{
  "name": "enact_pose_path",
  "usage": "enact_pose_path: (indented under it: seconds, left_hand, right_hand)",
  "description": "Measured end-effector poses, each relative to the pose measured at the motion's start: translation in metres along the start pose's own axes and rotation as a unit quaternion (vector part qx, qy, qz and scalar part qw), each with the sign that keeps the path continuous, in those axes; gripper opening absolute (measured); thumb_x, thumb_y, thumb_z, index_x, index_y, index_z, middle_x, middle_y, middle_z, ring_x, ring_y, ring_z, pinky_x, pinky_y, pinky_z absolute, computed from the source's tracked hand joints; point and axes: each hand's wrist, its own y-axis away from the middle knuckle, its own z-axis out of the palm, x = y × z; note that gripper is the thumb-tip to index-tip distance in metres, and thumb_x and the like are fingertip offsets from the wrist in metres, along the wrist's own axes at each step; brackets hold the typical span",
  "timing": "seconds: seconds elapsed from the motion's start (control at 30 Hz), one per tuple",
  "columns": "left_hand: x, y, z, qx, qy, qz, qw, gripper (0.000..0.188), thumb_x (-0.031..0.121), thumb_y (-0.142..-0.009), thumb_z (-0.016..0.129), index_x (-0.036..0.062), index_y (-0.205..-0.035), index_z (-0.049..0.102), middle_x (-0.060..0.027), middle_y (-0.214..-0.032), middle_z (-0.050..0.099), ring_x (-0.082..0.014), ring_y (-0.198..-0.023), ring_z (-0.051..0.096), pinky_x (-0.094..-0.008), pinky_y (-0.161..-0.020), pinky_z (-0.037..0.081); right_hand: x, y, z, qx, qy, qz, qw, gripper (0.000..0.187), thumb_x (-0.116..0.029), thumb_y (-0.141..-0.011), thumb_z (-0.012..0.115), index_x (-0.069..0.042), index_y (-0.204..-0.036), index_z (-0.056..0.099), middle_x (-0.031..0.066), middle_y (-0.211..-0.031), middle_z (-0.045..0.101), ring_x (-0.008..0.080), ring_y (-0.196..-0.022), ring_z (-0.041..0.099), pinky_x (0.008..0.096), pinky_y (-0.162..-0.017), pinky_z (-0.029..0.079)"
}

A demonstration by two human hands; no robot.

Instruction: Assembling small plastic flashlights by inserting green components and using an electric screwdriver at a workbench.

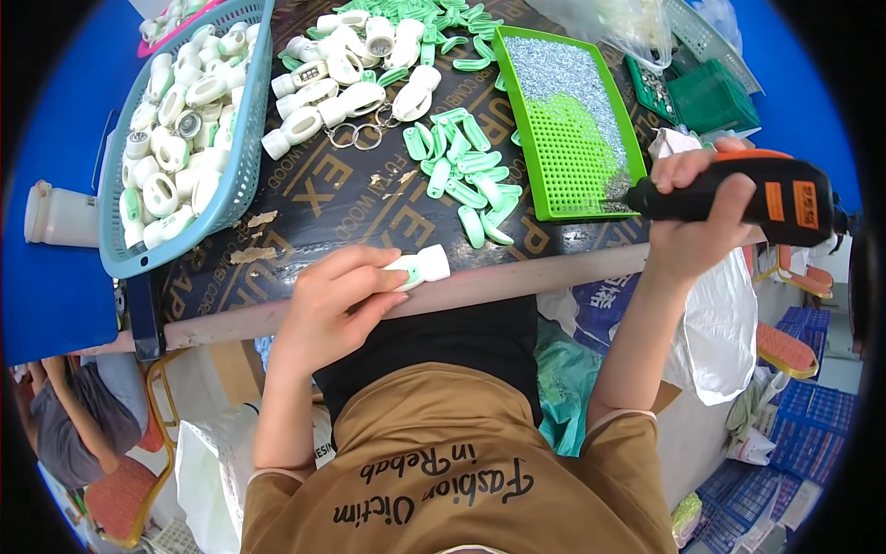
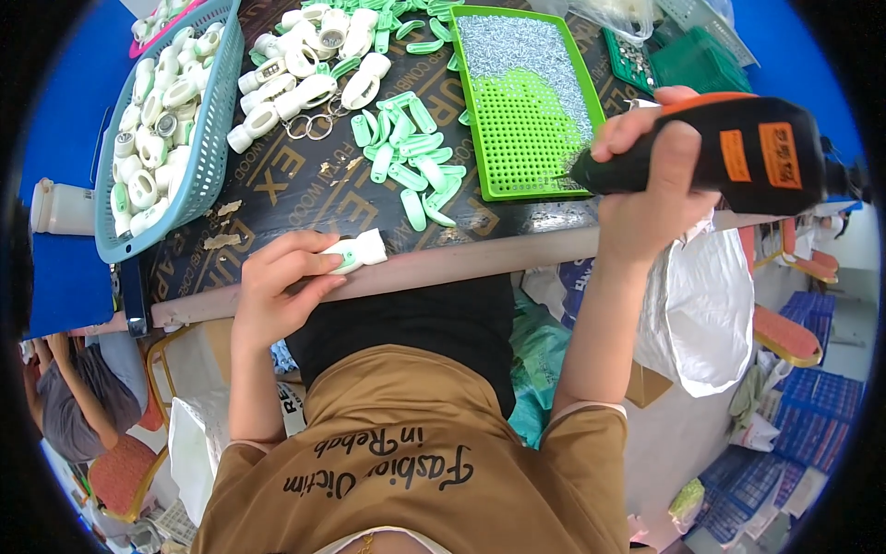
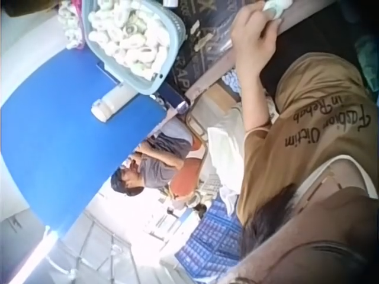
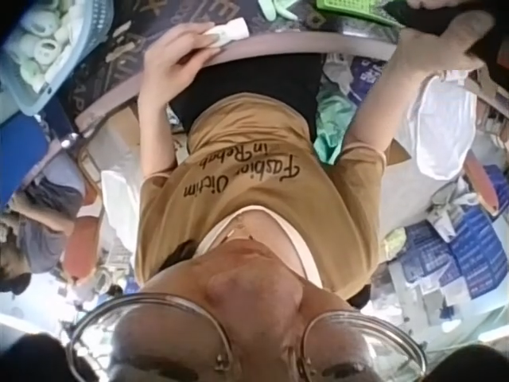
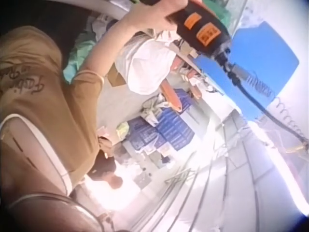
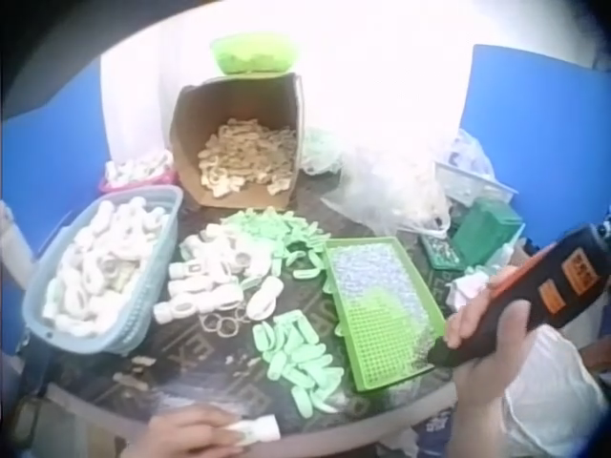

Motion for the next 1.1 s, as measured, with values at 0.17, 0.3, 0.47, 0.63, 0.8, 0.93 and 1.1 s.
enact_pose_path:
  seconds: [0.17,0.3,0.47,0.63,0.8,0.93,1.1]
  left_hand:
    - [0.000,-0.001,0.000,-0.003,0.000,-0.002,1.000,0.018,0.003,-0.072,0.075,0.0036,-0.088,0.069,-0.0115,-0.097,0.067,-0.0247,-0.082,0.066,-0.0309,-0.066,0.054]
    - [0.001,-0.002,-0.001,-0.001,-0.007,0.004,1.000,0.017,0.003,-0.072,0.075,0.0036,-0.088,0.069,-0.0112,-0.095,0.067,-0.0239,-0.082,0.067,-0.0302,-0.065,0.054]
    - [0.001,-0.002,-0.001,-0.004,-0.005,-0.002,1.000,0.017,0.002,-0.072,0.075,0.0032,-0.087,0.069,-0.0115,-0.095,0.067,-0.0233,-0.081,0.067,-0.0298,-0.065,0.054]
    - [0.001,-0.003,0.000,-0.003,-0.005,0.005,1.000,0.016,0.002,-0.072,0.075,0.0029,-0.087,0.069,-0.0116,-0.093,0.067,-0.0228,-0.081,0.067,-0.0298,-0.064,0.054]
    - [0.001,-0.003,-0.001,-0.006,-0.008,0.002,1.000,0.016,0.003,-0.071,0.075,0.0029,-0.087,0.069,-0.0113,-0.093,0.067,-0.0230,-0.081,0.067,-0.0295,-0.064,0.054]
    - [0.002,-0.004,-0.001,-0.002,-0.005,0.007,1.000,0.017,0.003,-0.071,0.075,0.0032,-0.087,0.069,-0.0109,-0.091,0.067,-0.0231,-0.081,0.067,-0.0297,-0.064,0.054]
    - [0.000,-0.002,0.000,0.009,-0.009,0.013,1.000,0.017,0.003,-0.070,0.076,0.0037,-0.087,0.069,-0.0114,-0.093,0.068,-0.0234,-0.080,0.067,-0.0302,-0.064,0.054]
  right_hand:
    - [0.008,0.001,0.007,0.049,0.027,0.018,0.998,0.022,-0.012,-0.091,0.058,0.003,-0.104,0.047,0.0100,-0.060,0.055,0.0171,-0.049,0.052,0.0289,-0.049,0.045]
    - [0.013,-0.001,0.008,0.071,0.043,0.024,0.996,0.019,-0.010,-0.091,0.058,0.002,-0.101,0.049,0.0090,-0.058,0.054,0.0161,-0.046,0.051,0.0282,-0.048,0.045]
    - [0.016,-0.002,0.004,0.073,0.050,0.031,0.996,0.020,-0.012,-0.090,0.059,0.002,-0.101,0.050,0.0082,-0.058,0.054,0.0154,-0.045,0.051,0.0278,-0.047,0.044]
    - [0.017,-0.001,0.004,0.073,0.055,0.029,0.995,0.020,-0.013,-0.089,0.060,0.001,-0.099,0.051,0.0077,-0.057,0.054,0.0151,-0.045,0.051,0.0276,-0.047,0.044]
    - [0.018,-0.002,0.004,0.071,0.052,0.021,0.996,0.019,-0.014,-0.089,0.061,0.001,-0.096,0.052,0.0078,-0.057,0.054,0.0150,-0.045,0.051,0.0280,-0.047,0.044]
    - [0.018,0.000,-0.001,0.050,0.098,0.032,0.993,0.022,-0.019,-0.094,0.054,0.000,-0.102,0.049,0.0097,-0.061,0.052,0.0182,-0.051,0.048,0.0314,-0.050,0.042]
    - [0.016,0.000,0.003,0.082,0.050,0.041,0.995,0.017,-0.012,-0.090,0.059,0.002,-0.098,0.051,0.0087,-0.057,0.054,0.0164,-0.046,0.051,0.0285,-0.047,0.044]
